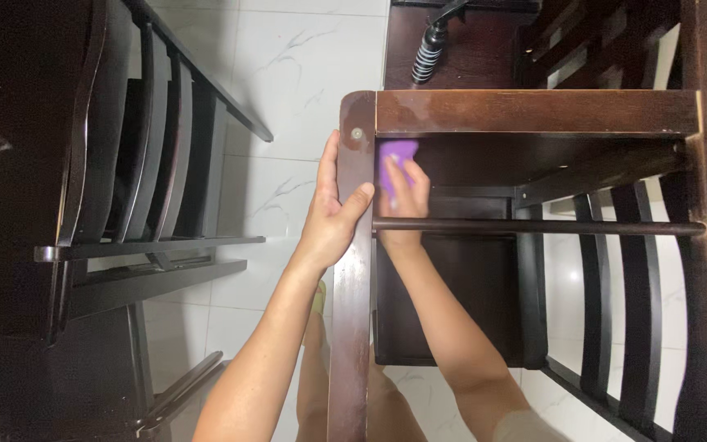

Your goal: The person wipes a wooden chair with a purple cloth, cleaning the back slats, the seat, the legs, and the underside frame.

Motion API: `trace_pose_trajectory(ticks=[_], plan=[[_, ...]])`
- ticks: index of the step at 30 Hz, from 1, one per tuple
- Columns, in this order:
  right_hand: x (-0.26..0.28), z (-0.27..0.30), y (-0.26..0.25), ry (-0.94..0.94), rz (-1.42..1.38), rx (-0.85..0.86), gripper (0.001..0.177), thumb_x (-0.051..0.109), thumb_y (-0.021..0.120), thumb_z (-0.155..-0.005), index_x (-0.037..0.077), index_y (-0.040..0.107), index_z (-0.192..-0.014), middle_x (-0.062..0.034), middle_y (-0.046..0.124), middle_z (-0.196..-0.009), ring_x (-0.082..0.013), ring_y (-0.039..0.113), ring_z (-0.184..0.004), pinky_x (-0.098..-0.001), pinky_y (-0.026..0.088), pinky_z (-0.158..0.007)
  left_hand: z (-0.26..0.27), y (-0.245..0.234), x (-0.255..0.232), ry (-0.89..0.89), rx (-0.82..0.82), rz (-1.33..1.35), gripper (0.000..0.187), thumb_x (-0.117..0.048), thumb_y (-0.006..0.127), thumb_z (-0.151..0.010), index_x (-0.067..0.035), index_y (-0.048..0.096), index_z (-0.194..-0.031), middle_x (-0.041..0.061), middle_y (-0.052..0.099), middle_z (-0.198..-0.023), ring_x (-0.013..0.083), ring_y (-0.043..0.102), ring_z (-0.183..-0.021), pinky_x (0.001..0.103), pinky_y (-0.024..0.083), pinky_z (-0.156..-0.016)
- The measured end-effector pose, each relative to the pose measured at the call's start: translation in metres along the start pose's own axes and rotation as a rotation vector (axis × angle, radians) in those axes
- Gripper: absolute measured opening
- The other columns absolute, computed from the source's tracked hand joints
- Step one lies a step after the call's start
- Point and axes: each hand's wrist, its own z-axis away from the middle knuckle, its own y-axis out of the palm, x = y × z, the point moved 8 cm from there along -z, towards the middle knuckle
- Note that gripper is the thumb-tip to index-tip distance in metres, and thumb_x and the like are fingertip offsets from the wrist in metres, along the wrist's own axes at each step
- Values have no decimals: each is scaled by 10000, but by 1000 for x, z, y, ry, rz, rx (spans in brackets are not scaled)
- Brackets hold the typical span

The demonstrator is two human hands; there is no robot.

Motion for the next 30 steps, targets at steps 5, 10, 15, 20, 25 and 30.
trace_pose_trajectory(ticks=[5,10,15,20,25,30], plan=[[-46,8,44,103,-265,106,235,30,598,-996,11,687,-1212,-196,612,-1276,-341,611,-1129,-434,519,-981,3,1,-1,-39,12,67,842,-95,592,-991,-46,85,-1661,178,286,-1687,269,289,-1568,362,234,-1270],[-130,66,101,520,-553,429,352,63,580,-975,57,547,-1325,-138,659,-1206,-244,697,-1025,-334,593,-872,4,1,-7,-50,4,72,846,-105,596,-983,-41,95,-1661,176,284,-1689,264,284,-1572,363,238,-1267],[-80,28,31,310,-114,170,445,30,724,-827,71,612,-1257,-166,683,-1221,-306,698,-1135,-397,568,-995,4,2,-8,-56,-4,91,853,-99,608,-967,-27,107,-1654,177,253,-1702,265,251,-1584,366,217,-1270],[-7,-2,-1,-23,-176,-32,480,-25,716,-863,46,569,-1315,-209,616,-1350,-389,621,-1285,-464,520,-1096,5,4,-8,-42,-10,68,843,-98,607,-975,-22,120,-1659,181,246,-1712,265,230,-1601,368,184,-1292],[-55,24,42,-5,-152,47,499,26,780,-851,44,551,-1294,-208,603,-1340,-406,612,-1270,-438,531,-1051,6,-1,-8,-64,-37,-70,833,-100,615,-982,-23,133,-1656,182,225,-1716,264,192,-1604,372,179,-1286],[-119,46,58,303,-123,288,349,28,720,-900,83,659,-1239,-168,683,-1274,-361,699,-1186,-413,574,-1025,6,1,-6,-52,-22,96,844,-109,607,-977,-18,121,-1660,198,232,-1718,283,211,-1609,374,191,-1293]])
